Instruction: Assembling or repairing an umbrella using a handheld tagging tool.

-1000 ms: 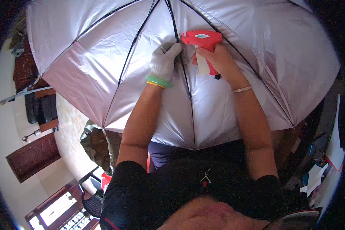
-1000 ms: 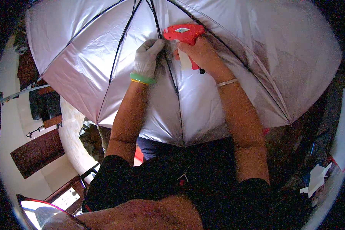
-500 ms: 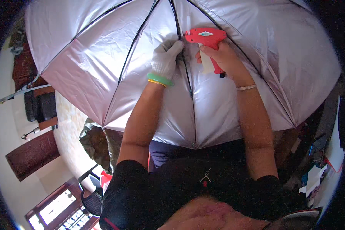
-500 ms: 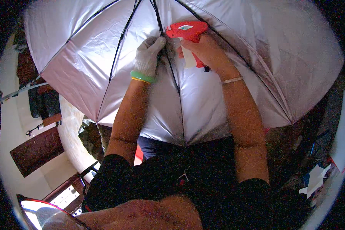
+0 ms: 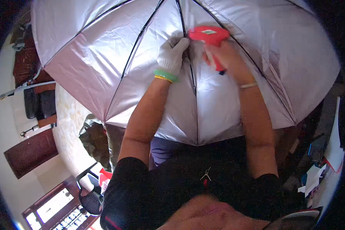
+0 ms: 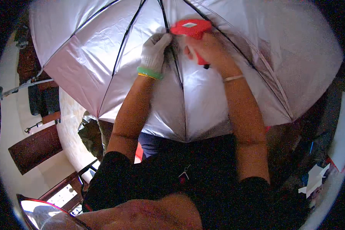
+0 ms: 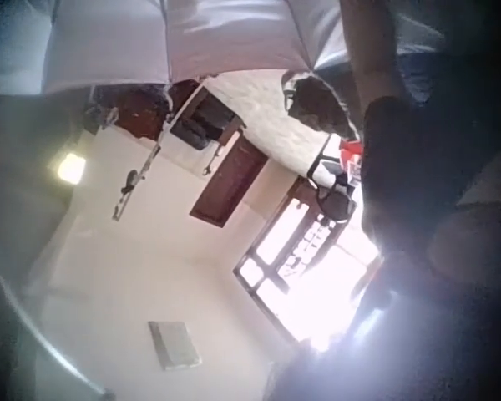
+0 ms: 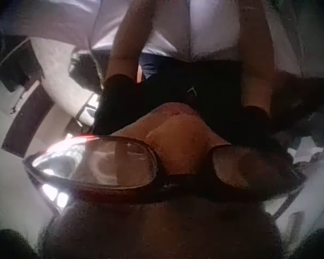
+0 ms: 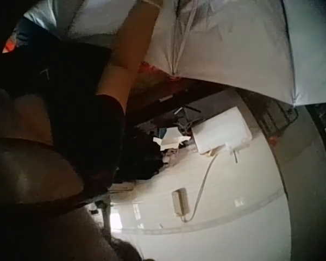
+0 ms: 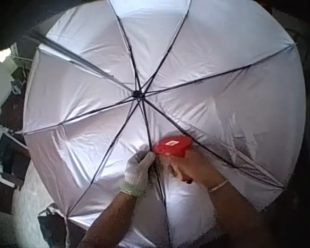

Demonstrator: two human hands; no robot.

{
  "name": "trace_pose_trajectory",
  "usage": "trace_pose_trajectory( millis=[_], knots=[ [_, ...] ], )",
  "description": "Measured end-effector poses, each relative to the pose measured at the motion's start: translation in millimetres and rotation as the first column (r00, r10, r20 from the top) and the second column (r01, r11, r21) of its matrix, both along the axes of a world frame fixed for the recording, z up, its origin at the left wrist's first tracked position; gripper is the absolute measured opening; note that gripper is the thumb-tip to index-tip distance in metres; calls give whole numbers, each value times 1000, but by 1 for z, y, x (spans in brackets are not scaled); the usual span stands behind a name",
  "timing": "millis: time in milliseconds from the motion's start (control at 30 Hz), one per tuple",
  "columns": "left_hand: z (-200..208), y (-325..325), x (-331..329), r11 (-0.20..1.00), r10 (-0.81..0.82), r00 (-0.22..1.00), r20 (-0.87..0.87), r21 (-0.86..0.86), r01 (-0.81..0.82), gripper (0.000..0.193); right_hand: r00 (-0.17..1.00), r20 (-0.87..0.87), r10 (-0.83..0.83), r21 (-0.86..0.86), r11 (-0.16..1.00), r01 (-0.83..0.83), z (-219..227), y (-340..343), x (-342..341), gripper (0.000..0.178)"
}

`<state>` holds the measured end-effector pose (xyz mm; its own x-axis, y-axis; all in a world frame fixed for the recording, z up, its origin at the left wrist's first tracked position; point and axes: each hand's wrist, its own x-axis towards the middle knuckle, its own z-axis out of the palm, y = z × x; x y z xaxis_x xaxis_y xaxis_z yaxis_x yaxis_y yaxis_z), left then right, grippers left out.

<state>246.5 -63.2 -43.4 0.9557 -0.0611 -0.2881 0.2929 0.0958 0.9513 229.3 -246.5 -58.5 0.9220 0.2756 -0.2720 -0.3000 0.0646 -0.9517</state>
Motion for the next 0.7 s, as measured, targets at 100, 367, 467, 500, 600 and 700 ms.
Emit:
trace_pose_trajectory(
  millis=[100,367,467,500,600,700],
  knots=[
    [-3,8,3,995,33,995,95,92,-41,25,978,-135,-161,125,976,178,61,-15,-52,33],
    [9,-5,-40,113,-364,878,310,951,-288,64,994,55,-92,48,995,89,9,-43,-105,28],
    [15,-20,-93,-3,-239,970,-38,999,38,54,972,146,-182,11,983,182,-1,-45,-100,25],
    [6,-19,-99,-2,-239,970,-36,999,36,54,969,199,-145,-23,988,152,-1,-43,-99,24],
    [-26,-12,-115,38,-223,975,-11,999,20,38,968,246,-57,-72,994,77,6,-38,-96,21],
    [-42,-12,-111,96,-201,980,-15,995,35,39,973,230,-19,-157,986,57,4,-29,-101,21]
  ],
)
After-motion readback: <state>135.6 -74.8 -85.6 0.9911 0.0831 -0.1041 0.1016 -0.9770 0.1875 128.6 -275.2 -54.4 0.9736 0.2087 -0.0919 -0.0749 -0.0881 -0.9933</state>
